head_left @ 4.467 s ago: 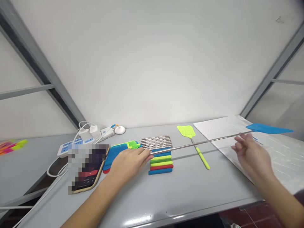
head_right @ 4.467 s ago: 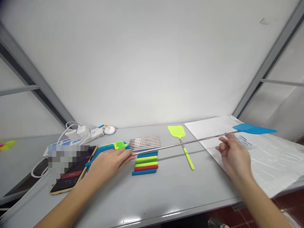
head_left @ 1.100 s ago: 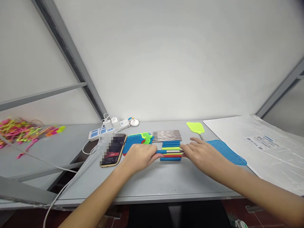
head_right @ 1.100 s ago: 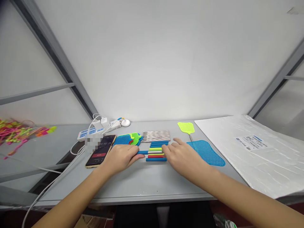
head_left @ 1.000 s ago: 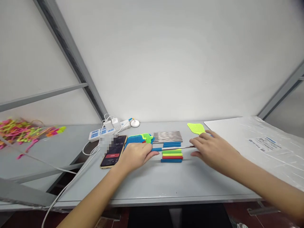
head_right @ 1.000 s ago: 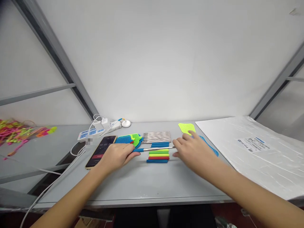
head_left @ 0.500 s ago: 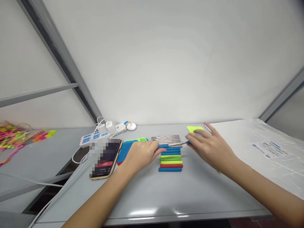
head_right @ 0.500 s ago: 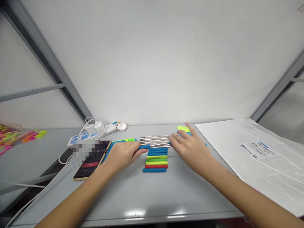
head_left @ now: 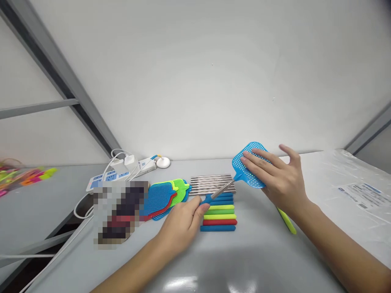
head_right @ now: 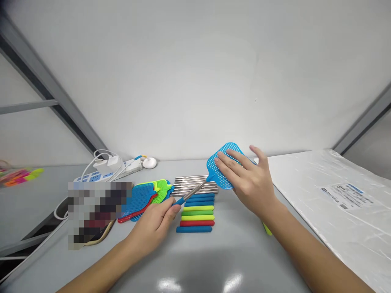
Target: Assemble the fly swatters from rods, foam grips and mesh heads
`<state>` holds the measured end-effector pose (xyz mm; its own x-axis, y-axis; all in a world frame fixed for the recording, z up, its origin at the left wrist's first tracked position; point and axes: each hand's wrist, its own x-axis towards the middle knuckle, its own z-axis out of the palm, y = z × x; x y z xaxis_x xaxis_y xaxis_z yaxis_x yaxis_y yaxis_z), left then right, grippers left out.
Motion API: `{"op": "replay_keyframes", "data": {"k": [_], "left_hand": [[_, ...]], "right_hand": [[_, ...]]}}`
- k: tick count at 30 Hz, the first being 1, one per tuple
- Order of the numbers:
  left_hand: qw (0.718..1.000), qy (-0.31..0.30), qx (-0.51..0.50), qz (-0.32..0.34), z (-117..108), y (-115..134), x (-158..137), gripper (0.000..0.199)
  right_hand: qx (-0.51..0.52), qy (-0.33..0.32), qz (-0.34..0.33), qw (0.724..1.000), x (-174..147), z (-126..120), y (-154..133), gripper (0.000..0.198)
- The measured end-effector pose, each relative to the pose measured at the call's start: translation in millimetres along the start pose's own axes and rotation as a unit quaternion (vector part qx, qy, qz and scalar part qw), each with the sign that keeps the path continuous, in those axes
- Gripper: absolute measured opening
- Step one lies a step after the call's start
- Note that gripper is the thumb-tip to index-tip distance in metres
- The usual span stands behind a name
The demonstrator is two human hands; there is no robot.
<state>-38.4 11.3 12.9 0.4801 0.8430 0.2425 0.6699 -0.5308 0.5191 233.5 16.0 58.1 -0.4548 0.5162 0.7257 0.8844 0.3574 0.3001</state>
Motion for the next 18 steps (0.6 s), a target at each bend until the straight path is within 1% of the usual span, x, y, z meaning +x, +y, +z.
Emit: {"op": "replay_keyframes", "data": {"k": [1,2,3,4,5,6,7,8,9,10,11,12,13,14,15,16,17,18], "left_hand": [[0.999,0.0,-0.034,-0.013,0.5,1.9,-0.1,0.039],[0.997,0.008,-0.074,-0.031,0.8,3.4,0.1,0.039],[0.991,0.022,-0.123,-0.051,1.1,4.4,0.5,0.038],[0.98,0.036,-0.184,-0.072,1.6,5.3,1.1,0.038],[0.962,0.042,-0.255,-0.09,2.3,6.3,1.9,0.037],[0.938,0.037,-0.329,-0.103,3.5,7.9,2.7,0.037],[0.91,0.022,-0.398,-0.111,5.2,10.5,3.5,0.038],[0.885,-0.001,-0.452,-0.113,7.5,14.4,4.3,0.038],[0.865,-0.03,-0.488,-0.112,10.4,19.7,5.1,0.038],[0.853,-0.062,-0.507,-0.108,13.9,26.3,6.1,0.038],[0.845,-0.095,-0.516,-0.101,17.6,34.0,7.2,0.038],[0.841,-0.124,-0.517,-0.097,21.5,42.2,8.5,0.039],[0.84,-0.147,-0.513,-0.096,25.1,50.2,10.0,0.04],[0.844,-0.164,-0.502,-0.094,28.1,57.2,11.6,0.043],[0.854,-0.177,-0.48,-0.09,30.4,62.7,13.3,0.046],[0.873,-0.184,-0.445,-0.081,31.7,66.0,14.8,0.048],[0.898,-0.18,-0.396,-0.066,32.1,67.0,15.8,0.048],[0.926,-0.17,-0.336,-0.04,31.7,65.5,16.1,0.047]], "right_hand": [[0.0,0.008,0.045,0.999,-0.1,-1.7,-1.4,0.062],[0.01,0.019,0.106,0.994,-0.6,-2.8,-2.6,0.072],[0.034,0.033,0.174,0.984,-1.3,-3.2,-3.7,0.085],[0.077,0.051,0.241,0.966,-2.3,-2.7,-4.6,0.096],[0.136,0.067,0.295,0.943,-3.8,-1.4,-5.7,0.1],[0.21,0.07,0.331,0.917,-5.5,0.5,-7.5,0.096],[0.292,0.055,0.35,0.888,-7.5,2.8,-10.4,0.084],[0.377,0.02,0.356,0.855,-9.6,5.2,-14.9,0.07],[0.46,-0.031,0.351,0.815,-11.7,7.4,-21.0,0.056],[0.534,-0.092,0.339,0.769,-13.4,9.2,-28.4,0.046],[0.592,-0.141,0.327,0.723,-14.7,10.3,-36.5,0.042],[0.635,-0.174,0.318,0.682,-15.4,10.8,-44.4,0.04],[0.665,-0.197,0.314,0.648,-15.6,10.5,-51.1,0.041],[0.681,-0.208,0.315,0.628,-15.2,9.8,-55.7,0.042],[0.684,-0.209,0.318,0.622,-14.4,8.7,-57.6,0.042],[0.676,-0.202,0.324,0.63,-13.4,7.5,-56.6,0.042],[0.658,-0.196,0.328,0.649,-12.4,6.5,-52.7,0.042],[0.626,-0.199,0.325,0.68,-11.5,5.9,-46.4,0.042]]}}
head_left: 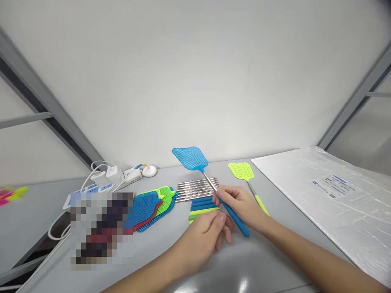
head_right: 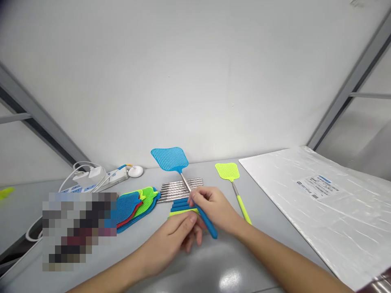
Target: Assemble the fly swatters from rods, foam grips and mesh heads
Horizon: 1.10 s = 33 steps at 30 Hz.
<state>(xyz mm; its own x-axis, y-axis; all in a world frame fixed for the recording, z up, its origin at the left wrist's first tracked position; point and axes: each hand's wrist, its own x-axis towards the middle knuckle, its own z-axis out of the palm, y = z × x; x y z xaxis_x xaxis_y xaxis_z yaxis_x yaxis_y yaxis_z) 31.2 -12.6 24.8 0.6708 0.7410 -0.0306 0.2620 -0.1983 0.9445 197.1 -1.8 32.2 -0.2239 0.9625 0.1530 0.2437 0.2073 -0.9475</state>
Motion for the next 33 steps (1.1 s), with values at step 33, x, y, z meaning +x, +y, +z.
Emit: {"op": "replay_keyframes", "data": {"k": [33], "left_hand": [[0.851,0.054,0.467,0.232,-21.6,-24.5,-8.0,0.028]], "right_hand": [[-0.582,-0.047,0.24,0.776,2.5,-82.8,19.1,0.051]]}}
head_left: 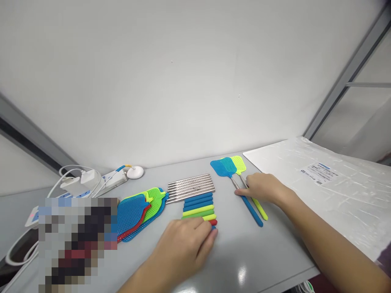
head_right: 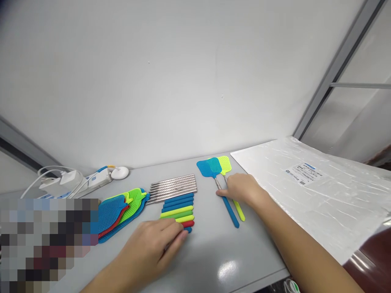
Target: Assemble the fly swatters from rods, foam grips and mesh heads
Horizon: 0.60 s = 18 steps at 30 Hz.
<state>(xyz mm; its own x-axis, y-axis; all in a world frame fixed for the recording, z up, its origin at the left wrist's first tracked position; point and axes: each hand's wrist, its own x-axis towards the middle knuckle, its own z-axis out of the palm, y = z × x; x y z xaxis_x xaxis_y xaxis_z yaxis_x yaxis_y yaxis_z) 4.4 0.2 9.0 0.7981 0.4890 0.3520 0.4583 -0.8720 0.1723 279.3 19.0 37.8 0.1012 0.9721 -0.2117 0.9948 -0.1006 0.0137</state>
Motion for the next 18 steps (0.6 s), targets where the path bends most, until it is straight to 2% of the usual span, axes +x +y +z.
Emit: {"op": "replay_keyframes", "data": {"k": [3,7,12,18], "left_hand": [[0.997,-0.033,0.026,-0.065,-12.6,-18.3,2.9,0.029],[0.989,-0.035,0.073,-0.126,-28.1,-40.7,-1.3,0.034],[0.986,-0.07,0.089,-0.118,-28.7,-47.2,-10.1,0.036],[0.989,-0.1,0.061,-0.088,-15.6,-33.1,-14.1,0.035]], "right_hand": [[0.005,-0.004,0.0,1.0,1.6,2.3,-3.5,0.045],[0.008,-0.013,0.008,1.0,5.5,3.9,-4.5,0.042],[0.012,-0.03,0.012,0.999,11.0,7.3,-2.5,0.042],[0.06,-0.05,0.01,0.997,9.1,10.2,9.9,0.055]]}}
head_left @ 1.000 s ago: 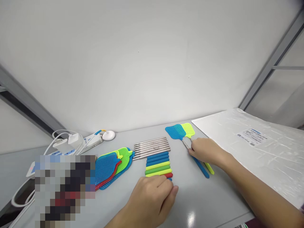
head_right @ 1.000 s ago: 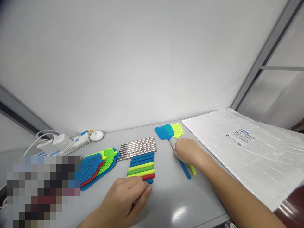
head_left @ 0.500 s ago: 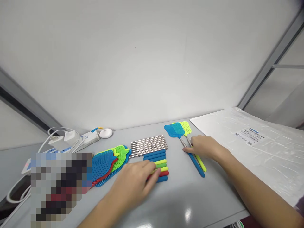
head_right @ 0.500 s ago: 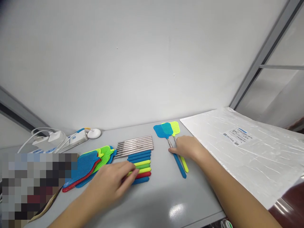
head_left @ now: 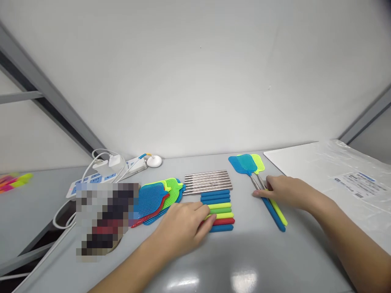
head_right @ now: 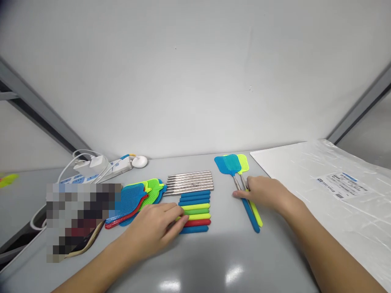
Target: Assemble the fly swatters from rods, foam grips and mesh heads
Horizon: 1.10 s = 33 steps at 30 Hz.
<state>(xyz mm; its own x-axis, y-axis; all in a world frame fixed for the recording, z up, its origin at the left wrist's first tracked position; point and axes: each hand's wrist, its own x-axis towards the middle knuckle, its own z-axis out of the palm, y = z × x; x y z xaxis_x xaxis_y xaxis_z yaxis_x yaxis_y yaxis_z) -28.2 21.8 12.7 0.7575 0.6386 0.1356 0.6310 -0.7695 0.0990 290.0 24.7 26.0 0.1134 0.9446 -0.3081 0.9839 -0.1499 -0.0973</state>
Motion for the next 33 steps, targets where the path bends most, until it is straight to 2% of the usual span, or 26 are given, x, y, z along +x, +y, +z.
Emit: {"op": "replay_keyframes", "data": {"k": [4,7,9,12,16,19,25,29,33], "left_hand": [[1.0,-0.003,-0.005,0.017,-3.1,7.6,-4.8,0.035],[1.0,-0.002,0.01,0.005,-9.4,7.3,-6.3,0.036],[1.0,-0.011,0.021,-0.002,-12.9,6.4,-6.2,0.036],[0.999,-0.032,0.027,0.004,-14.3,6.8,-5.3,0.036],[0.999,-0.044,0.022,0.023,-9.5,9.5,-5.1,0.032],[0.998,-0.036,0.03,0.036,-4.9,10.4,-5.7,0.028],[0.997,-0.001,0.031,0.074,-2.4,8.5,-7.2,0.023],[0.996,0.005,0.01,0.089,0.2,11.2,-8.6,0.024],[0.99,0.038,-0.014,0.138,13.5,19.8,-8.2,0.026]], "right_hand": [[0.015,0.006,-0.003,1.0,-3.9,-1.6,4.7,0.061],[-0.021,0.072,0.021,0.997,-5.2,-1.6,-3.7,0.053],[-0.029,0.124,0.01,0.992,-4.7,0.8,-14.3,0.047],[0.007,0.186,-0.067,0.98,-2.8,10.0,-32.8,0.038],[0.053,0.255,-0.175,0.95,0.1,27.7,-52.7,0.027],[0.063,0.282,-0.201,0.936,6.0,34.5,-63.3,0.022],[0.054,0.258,-0.247,0.932,46.3,19.2,-95.2,0.023],[0.041,0.196,-0.309,0.93,83.5,4.0,-124.8,0.02],[0.027,0.13,-0.36,0.923,104.8,-1.0,-140.7,0.02]]}}
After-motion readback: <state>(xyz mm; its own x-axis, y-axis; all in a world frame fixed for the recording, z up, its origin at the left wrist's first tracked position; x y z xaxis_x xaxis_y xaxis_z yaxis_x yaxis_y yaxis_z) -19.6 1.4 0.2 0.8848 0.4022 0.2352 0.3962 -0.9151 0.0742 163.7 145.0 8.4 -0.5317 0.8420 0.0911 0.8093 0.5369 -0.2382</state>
